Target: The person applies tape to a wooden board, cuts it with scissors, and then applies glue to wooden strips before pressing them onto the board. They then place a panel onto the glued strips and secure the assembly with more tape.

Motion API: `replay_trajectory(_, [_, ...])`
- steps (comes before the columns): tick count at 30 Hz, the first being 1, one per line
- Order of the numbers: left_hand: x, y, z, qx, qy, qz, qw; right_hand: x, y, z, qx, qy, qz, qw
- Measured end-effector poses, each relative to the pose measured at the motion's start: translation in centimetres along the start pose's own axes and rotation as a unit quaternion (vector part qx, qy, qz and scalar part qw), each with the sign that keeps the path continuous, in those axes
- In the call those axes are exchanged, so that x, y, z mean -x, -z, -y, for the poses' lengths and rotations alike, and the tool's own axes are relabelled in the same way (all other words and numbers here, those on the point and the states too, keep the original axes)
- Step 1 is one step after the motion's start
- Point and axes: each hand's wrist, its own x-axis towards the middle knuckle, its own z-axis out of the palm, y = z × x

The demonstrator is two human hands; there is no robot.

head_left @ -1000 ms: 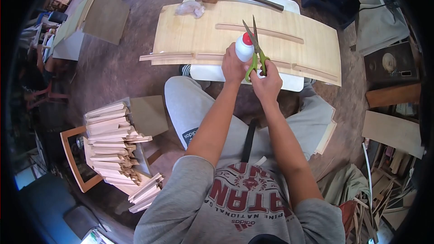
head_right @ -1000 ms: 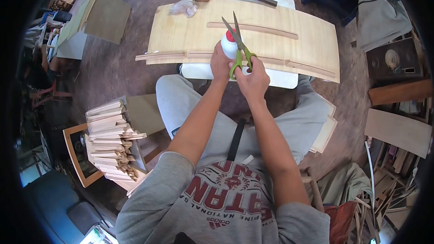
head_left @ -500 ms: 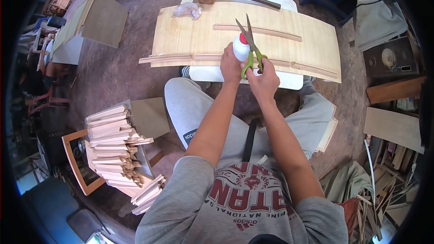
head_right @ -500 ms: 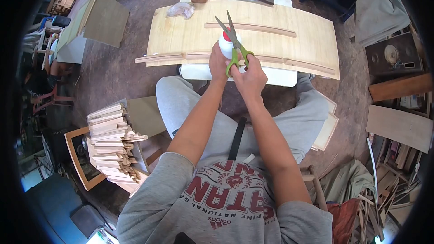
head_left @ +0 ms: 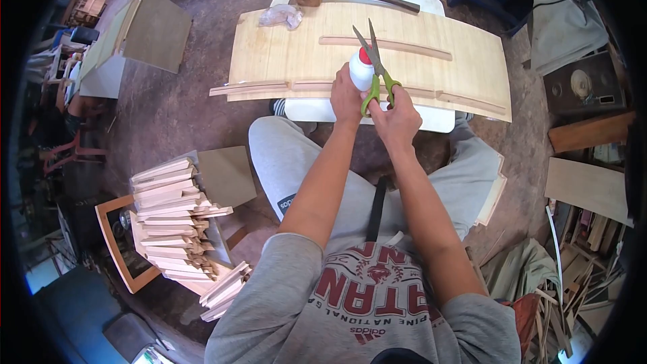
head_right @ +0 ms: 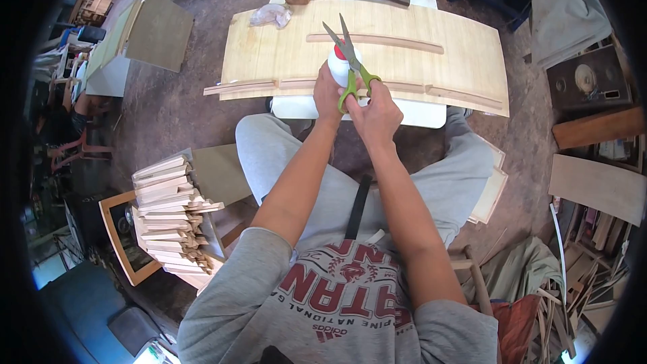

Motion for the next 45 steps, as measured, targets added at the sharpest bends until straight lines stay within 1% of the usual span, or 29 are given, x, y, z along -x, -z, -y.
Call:
replay_trajectory(5, [0.1, 0.2, 0.0, -0.009, -0.014, -0.003, 1.000, -0.4, 0.3, -0.1, 0.033, 0.015, 0.018, 0.999])
replay_trajectory(8, [0.1, 0.1, -0.1, 0.001, -0.022, -0.017, 1.000, -0.5, 0.3, -0.3, 0.021, 0.015, 0.015, 1.000])
replay_trajectory(11, [0.1, 0.2, -0.2, 0.003, -0.024, -0.019, 1.000, -0.6, 0.3, -0.1, 0.005, -0.003, 0.025, 1.000])
replay_trajectory(14, [0.0, 0.4, -0.6, 0.000, -0.007, -0.010, 1.000, -0.5, -0.3, -0.6, 0.012, -0.019, 0.025, 0.999])
replay_trajectory(17, [0.1, 0.5, -0.5, -0.011, -0.010, -0.003, 1.000, -0.3, -0.8, -1.5, -0.008, -0.003, 0.007, 1.000])
replay_trajectory(20, [0.1, 0.4, -0.4, -0.011, -0.010, -0.003, 1.000, -0.4, -0.6, -1.5, 0.022, -0.001, 0.012, 1.000])
replay_trajectory(22, [0.1, 0.2, -0.4, -0.010, -0.010, -0.007, 1.000, -0.3, -0.5, -1.8, 0.017, 0.011, 0.011, 1.000])
replay_trajectory(26, [0.1, -0.1, -0.4, -0.007, -0.013, -0.011, 1.000, -0.7, 0.7, -0.7, 0.046, 0.020, 0.019, 0.999])
replay_trajectory(29, [0.1, 0.0, -0.4, -0.010, -0.016, 0.004, 1.000, -0.7, 0.5, -1.6, 0.020, 0.028, 0.002, 0.999])
replay_trajectory(31, [0.1, 0.1, -0.3, -0.010, -0.014, 0.006, 1.000, -0.5, 0.1, -2.1, 0.028, 0.027, 0.005, 0.999])
replay_trajectory(35, [0.0, -0.2, 0.0, -0.018, -0.012, 0.001, 1.000, -0.5, 0.0, -1.7, 0.032, 0.013, 0.013, 0.999])
replay_trajectory(38, [0.0, -0.2, -0.1, -0.019, -0.024, -0.012, 0.999, -0.5, 0.1, -1.2, 0.012, 0.008, 0.015, 1.000])
replay_trajectory(45, [0.0, -0.2, -0.2, -0.027, -0.019, -0.004, 0.999, -0.4, 0.1, -1.3, 0.013, 0.011, 0.005, 1.000])
